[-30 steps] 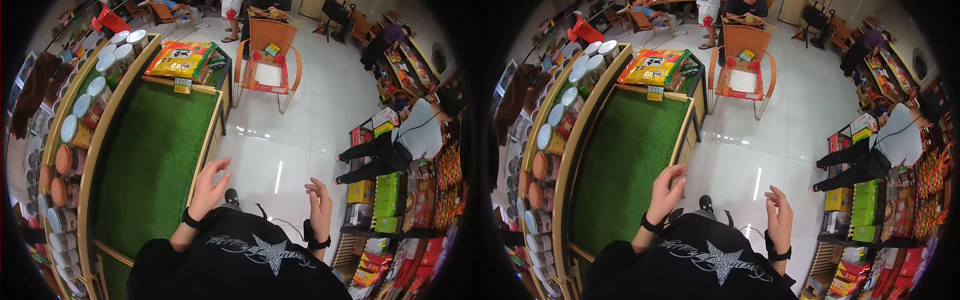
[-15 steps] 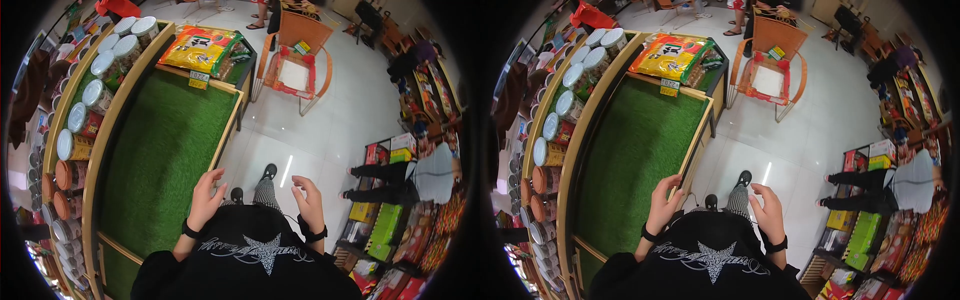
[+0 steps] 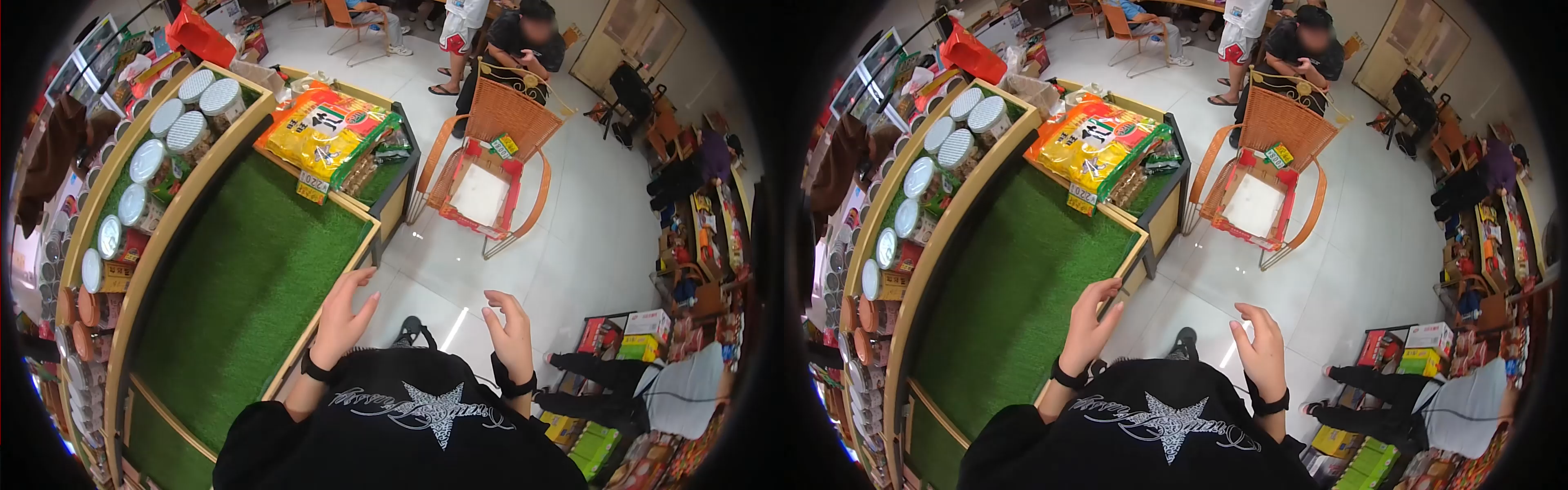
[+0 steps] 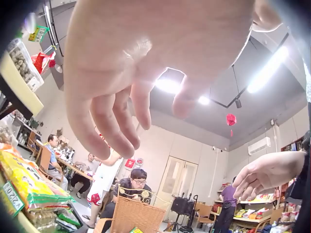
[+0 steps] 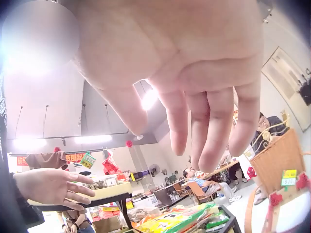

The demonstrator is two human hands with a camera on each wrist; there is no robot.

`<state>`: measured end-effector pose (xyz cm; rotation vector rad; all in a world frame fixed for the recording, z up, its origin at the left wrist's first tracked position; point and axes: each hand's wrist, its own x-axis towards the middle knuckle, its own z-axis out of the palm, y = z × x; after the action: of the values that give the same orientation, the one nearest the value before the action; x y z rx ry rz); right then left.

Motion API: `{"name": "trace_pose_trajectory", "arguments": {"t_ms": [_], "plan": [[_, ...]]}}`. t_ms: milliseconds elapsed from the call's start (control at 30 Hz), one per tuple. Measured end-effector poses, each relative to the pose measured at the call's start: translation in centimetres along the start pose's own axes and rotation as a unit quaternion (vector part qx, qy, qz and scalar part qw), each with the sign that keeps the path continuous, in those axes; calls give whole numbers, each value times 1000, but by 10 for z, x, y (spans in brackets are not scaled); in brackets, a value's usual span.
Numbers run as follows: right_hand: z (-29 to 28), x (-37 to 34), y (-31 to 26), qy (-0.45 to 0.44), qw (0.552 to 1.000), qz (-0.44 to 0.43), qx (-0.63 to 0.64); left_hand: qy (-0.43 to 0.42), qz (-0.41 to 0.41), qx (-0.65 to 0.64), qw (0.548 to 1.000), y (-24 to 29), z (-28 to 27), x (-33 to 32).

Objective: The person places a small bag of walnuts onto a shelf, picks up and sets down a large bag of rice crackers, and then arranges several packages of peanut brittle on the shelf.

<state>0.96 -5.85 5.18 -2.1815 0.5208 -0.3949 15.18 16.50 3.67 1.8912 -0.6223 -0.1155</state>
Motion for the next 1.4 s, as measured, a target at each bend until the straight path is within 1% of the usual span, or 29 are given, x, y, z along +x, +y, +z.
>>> {"name": "trace_pose_trajectory", "arguments": {"t_ms": [67, 167, 233, 267, 400, 633, 733, 833, 933, 967, 1033, 1100, 1167, 1233, 1300, 1367, 1400], "plan": [[-10, 17, 9, -4, 1000, -12, -11, -10, 6, 9, 1000, 6, 15, 13], [-13, 35, 24, -33, 999, -7, -1, -6, -13, 22, 1000, 6, 33, 24], [-12, 44, 31, -61, 998, -15, -24, -6, -33, 27, 999, 4, 39, 27], [-11, 49, 32, -85, 996, -6, -6, -8, -41, 30, 999, 3, 42, 31], [-3, 73, 34, -115, 993, -3, 25, 4, -69, 35, 997, -6, 42, 52], [16, 142, 32, -115, 993, -29, 11, 64, -51, 39, 996, -27, 23, 113], [25, 177, 18, -133, 990, -50, 1, 91, -63, 44, 993, -38, 13, 135], [38, 211, 3, -165, 984, -63, 16, 124, -75, 48, 988, -50, -1, 156], [58, 242, -4, -174, 980, -95, 2, 138, -86, 45, 986, -56, -16, 174], [65, 252, -4, -179, 979, -97, 19, 147, -93, 44, 984, -62, -20, 177], [74, 270, -6, -195, 974, -108, 31, 159, -72, 56, 983, -74, -26, 186], [84, 289, -9, -193, 976, -99, 14, 175, -89, 64, 978, -80, -34, 194], [91, 307, -8, -213, 972, -93, 16, 179, -121, 74, 974, -84, -37, 195], [98, 328, -2, -215, 973, -77, 31, 197, -122, 86, 969, -89, -40, 200], [110, 352, 4, -238, 966, -90, 34, 218, -150, 78, 961, -95, -41, 203], [124, 381, 13, -284, 953, -50, 89, 249, -196, 65, 946, -103, -42, 204], [134, 401, 32, -302, 949, -68, 65, 274, -216, 66, 935, -111, -42, 204]]}}
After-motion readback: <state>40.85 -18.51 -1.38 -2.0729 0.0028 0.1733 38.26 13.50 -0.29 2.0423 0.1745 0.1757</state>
